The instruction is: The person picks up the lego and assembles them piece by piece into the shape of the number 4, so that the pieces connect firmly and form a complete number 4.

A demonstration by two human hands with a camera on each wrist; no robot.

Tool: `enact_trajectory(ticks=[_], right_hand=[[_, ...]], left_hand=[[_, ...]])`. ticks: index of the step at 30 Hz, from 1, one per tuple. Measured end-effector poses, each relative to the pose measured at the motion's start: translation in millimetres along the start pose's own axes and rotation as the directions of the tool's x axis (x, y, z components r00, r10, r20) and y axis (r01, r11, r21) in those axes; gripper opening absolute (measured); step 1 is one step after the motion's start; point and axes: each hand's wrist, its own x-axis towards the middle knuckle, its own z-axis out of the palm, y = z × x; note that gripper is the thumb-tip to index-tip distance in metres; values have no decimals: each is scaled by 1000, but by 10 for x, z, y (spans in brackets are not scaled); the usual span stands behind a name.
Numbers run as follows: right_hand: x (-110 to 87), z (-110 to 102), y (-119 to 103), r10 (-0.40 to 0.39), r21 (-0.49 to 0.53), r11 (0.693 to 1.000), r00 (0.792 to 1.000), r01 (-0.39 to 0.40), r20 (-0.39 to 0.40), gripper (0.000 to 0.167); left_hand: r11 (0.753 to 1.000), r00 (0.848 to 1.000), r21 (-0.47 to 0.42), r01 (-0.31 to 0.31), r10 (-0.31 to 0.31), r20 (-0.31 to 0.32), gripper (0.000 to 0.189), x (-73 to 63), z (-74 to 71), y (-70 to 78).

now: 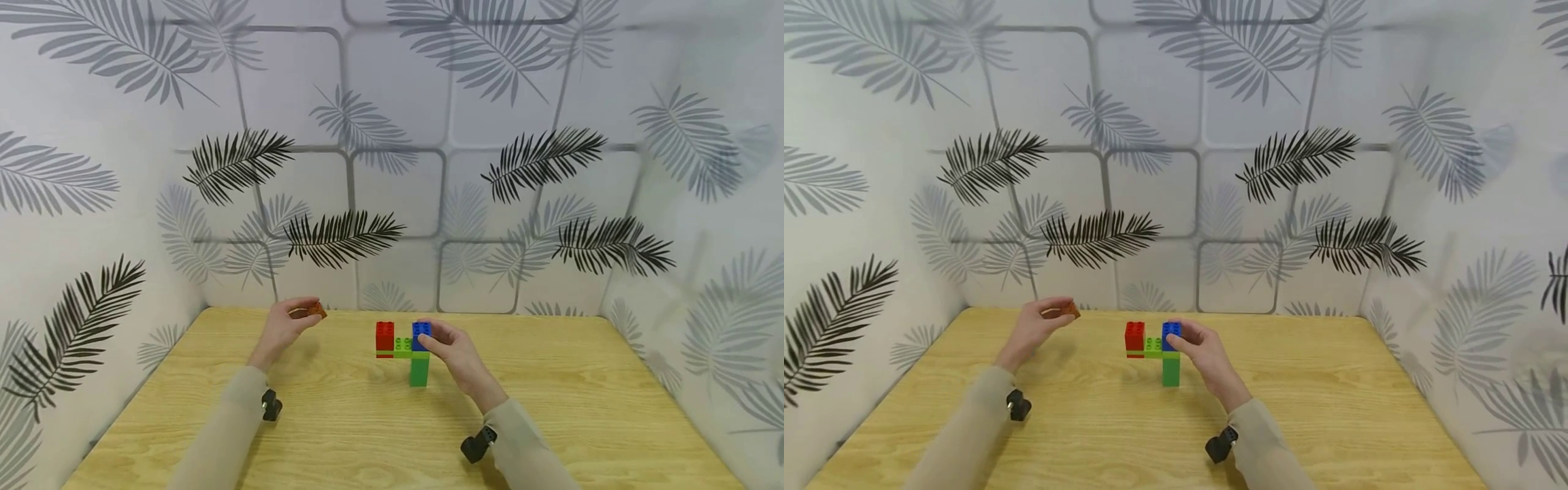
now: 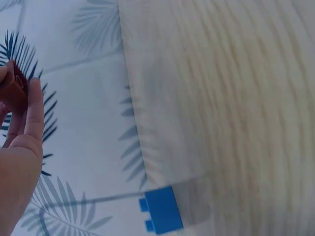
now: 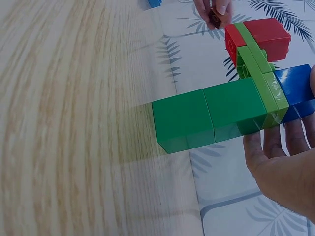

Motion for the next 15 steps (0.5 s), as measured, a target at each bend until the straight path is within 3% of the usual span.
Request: enact_trajectory(ticks=[7,15], right_hand=[[3,-4,4,-3,20,1000,1000,3,-2,47],[-7,-11,0,-4,14,1000,1000,4,-9,49]], left_hand=[[997,999,-50,-50,50,-8,45,1,201,118],[991,991,10,-134,134,-21,42,-43,450,237]])
